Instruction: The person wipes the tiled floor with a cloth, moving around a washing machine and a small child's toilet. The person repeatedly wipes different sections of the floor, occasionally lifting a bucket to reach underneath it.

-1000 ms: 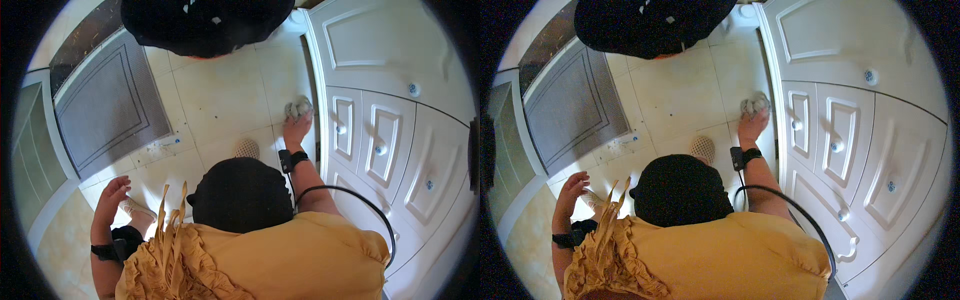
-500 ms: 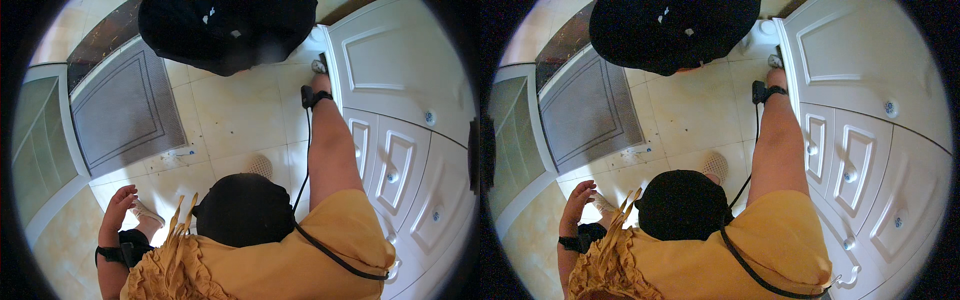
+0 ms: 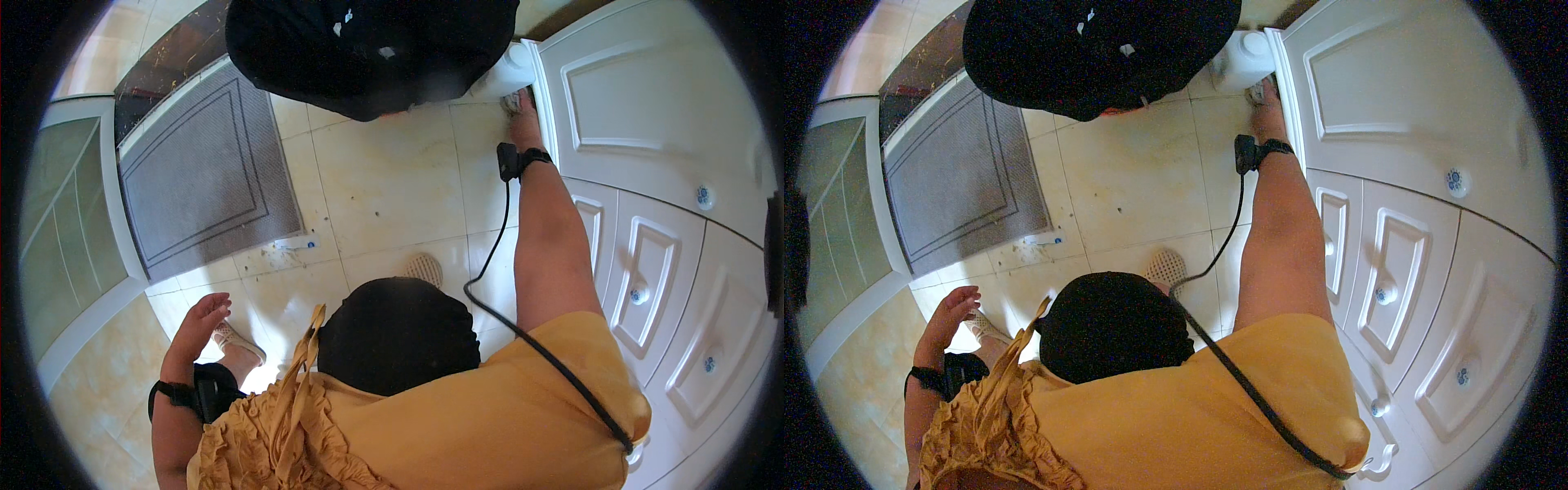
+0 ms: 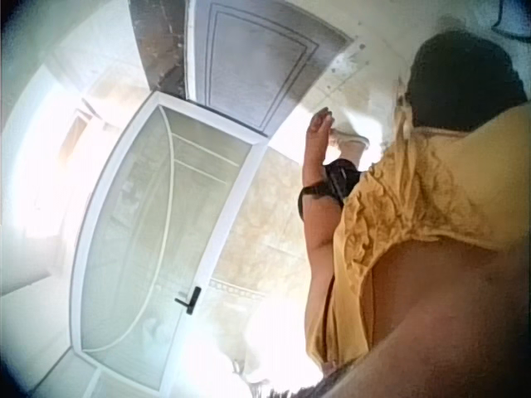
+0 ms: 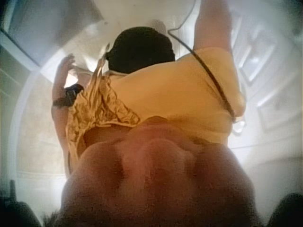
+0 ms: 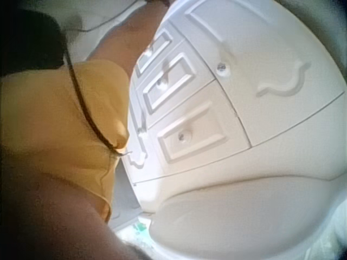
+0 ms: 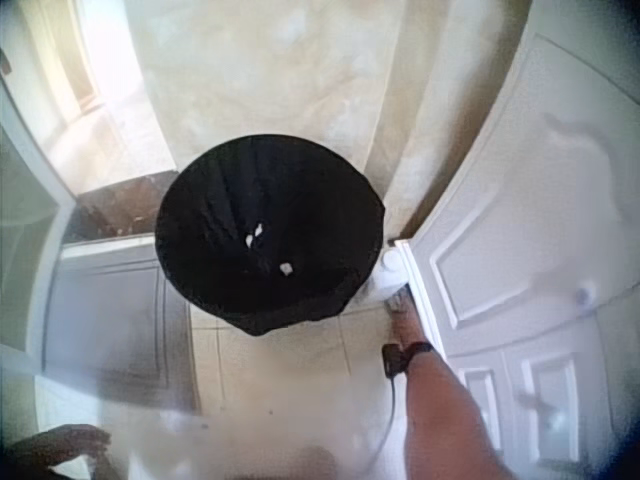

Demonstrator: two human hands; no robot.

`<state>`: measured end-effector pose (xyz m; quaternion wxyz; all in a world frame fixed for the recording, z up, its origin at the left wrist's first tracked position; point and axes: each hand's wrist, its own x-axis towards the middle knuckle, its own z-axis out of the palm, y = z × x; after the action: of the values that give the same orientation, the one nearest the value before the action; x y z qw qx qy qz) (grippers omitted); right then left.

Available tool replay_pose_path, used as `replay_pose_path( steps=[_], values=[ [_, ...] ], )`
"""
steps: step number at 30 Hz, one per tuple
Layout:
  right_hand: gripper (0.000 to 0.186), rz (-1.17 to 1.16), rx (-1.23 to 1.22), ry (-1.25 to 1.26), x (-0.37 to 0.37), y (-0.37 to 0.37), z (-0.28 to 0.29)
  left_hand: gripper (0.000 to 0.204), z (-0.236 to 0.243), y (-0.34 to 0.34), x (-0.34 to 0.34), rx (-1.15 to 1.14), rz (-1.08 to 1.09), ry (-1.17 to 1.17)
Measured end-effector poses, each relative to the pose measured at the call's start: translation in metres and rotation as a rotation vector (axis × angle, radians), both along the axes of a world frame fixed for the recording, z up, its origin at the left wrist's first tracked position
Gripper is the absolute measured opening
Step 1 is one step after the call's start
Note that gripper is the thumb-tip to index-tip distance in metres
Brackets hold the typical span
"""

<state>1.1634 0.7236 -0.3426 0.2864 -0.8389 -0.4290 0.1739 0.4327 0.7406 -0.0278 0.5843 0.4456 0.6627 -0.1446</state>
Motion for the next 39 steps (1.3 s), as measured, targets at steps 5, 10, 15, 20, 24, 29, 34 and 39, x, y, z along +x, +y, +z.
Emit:
replay_pose_path(
  steps=[5, 10, 15, 20, 24, 29, 34, 39],
  values=[
    [0.065, -0.139, -0.164, -0.337, -0.065, -0.014, 0.025, 0.048, 0.004, 0.002, 0.01, 0.029, -0.003, -0.016],
    [0.058, 0.082, -0.06, -0.099, -0.201, -0.009, 0.052, 0.045, 0.007, 0.0, 0.018, 0.039, -0.055, -0.047],
    [0.062, 0.489, 0.008, 0.135, -0.262, -0.033, 0.069, 0.044, 0.015, 0.004, 0.018, 0.062, -0.133, -0.051],
    [0.063, 0.124, 0.248, -0.126, -0.181, -0.12, 0.071, 0.043, 0.021, 0.003, 0.015, 0.081, -0.034, -0.097],
    [0.066, -0.351, -0.015, -0.285, -0.13, -0.166, 0.05, 0.043, 0.019, -0.001, 0.014, 0.075, -0.098, -0.122],
    [0.067, -0.28, -0.122, -0.271, -0.157, -0.092, 0.026, 0.04, 0.012, 0.002, 0.019, 0.074, -0.117, -0.146],
    [0.03, 0.205, 0.014, -0.051, -0.273, -0.009, 0.034, 0.042, 0.009, 0.008, 0.029, 0.1, -0.206, -0.121],
    [0.055, 0.841, 0.015, 0.179, -0.342, -0.007, 0.065, 0.043, 0.014, 0.015, 0.033, 0.148, -0.197, -0.157]
  ],
)
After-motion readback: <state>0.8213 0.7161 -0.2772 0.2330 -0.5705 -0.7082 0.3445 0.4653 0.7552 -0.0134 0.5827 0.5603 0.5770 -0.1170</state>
